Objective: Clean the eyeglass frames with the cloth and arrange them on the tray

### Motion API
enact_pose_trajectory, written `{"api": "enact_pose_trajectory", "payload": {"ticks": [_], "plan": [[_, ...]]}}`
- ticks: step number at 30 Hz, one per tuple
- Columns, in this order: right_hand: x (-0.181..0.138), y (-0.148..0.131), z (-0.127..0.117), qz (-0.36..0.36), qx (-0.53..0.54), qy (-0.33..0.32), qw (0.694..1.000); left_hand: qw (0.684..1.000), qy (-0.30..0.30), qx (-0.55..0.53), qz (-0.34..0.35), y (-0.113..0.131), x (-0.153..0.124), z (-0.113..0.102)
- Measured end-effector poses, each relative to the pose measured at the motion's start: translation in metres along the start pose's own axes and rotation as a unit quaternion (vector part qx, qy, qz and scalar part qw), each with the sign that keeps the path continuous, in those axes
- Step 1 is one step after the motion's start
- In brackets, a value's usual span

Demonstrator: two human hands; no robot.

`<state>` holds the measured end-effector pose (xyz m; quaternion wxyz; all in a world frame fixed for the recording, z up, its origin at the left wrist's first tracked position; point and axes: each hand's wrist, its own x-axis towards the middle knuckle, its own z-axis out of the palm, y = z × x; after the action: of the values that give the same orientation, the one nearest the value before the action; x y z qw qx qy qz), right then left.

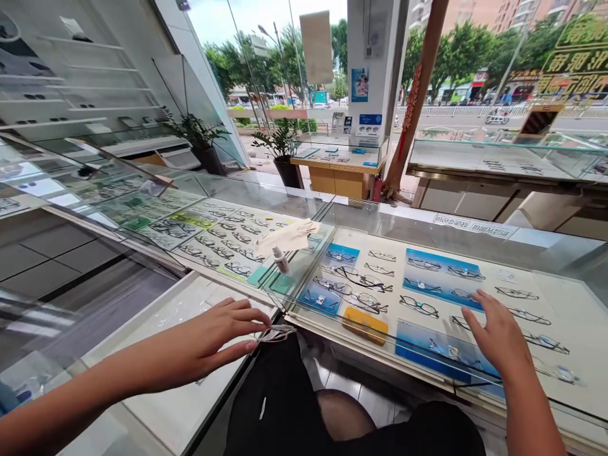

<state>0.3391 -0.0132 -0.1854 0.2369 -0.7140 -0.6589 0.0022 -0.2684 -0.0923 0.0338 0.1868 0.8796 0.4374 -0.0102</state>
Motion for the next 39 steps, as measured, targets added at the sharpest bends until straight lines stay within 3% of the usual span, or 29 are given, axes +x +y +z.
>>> {"api": "enact_pose_trajectory", "payload": {"ticks": [6,12,15,18,24,31,35,39], "plan": [[-0.001,-0.014,-0.006,-0.001,0.003,0.012,1.0,0.984,0.103,0.123,0.082,0.036,0.108,-0.01],[0.0,-0.021,-0.01,-0.007,0.015,0.022,1.0,0.963,0.134,0.209,0.104,0.04,0.223,0.013],[0.001,-0.023,-0.012,-0.006,0.018,0.016,1.0,0.959,0.132,0.232,0.091,0.031,0.257,0.031],[0.001,-0.024,-0.013,0.0,0.019,0.012,1.0,0.958,0.128,0.241,0.085,0.022,0.275,0.047],[0.003,-0.022,-0.011,-0.005,0.02,0.019,1.0,0.959,0.118,0.243,0.08,0.014,0.281,0.061],[0.003,-0.022,-0.012,0.0,0.015,0.013,1.0,0.967,0.114,0.215,0.076,0.016,0.275,0.06],[0.002,-0.015,-0.01,-0.003,0.032,0.023,0.999,0.973,0.123,0.158,0.113,0.021,0.234,0.053],[0.002,-0.005,-0.006,0.007,0.04,0.014,0.999,0.983,0.021,0.045,0.178,0.021,0.159,0.052]]}}
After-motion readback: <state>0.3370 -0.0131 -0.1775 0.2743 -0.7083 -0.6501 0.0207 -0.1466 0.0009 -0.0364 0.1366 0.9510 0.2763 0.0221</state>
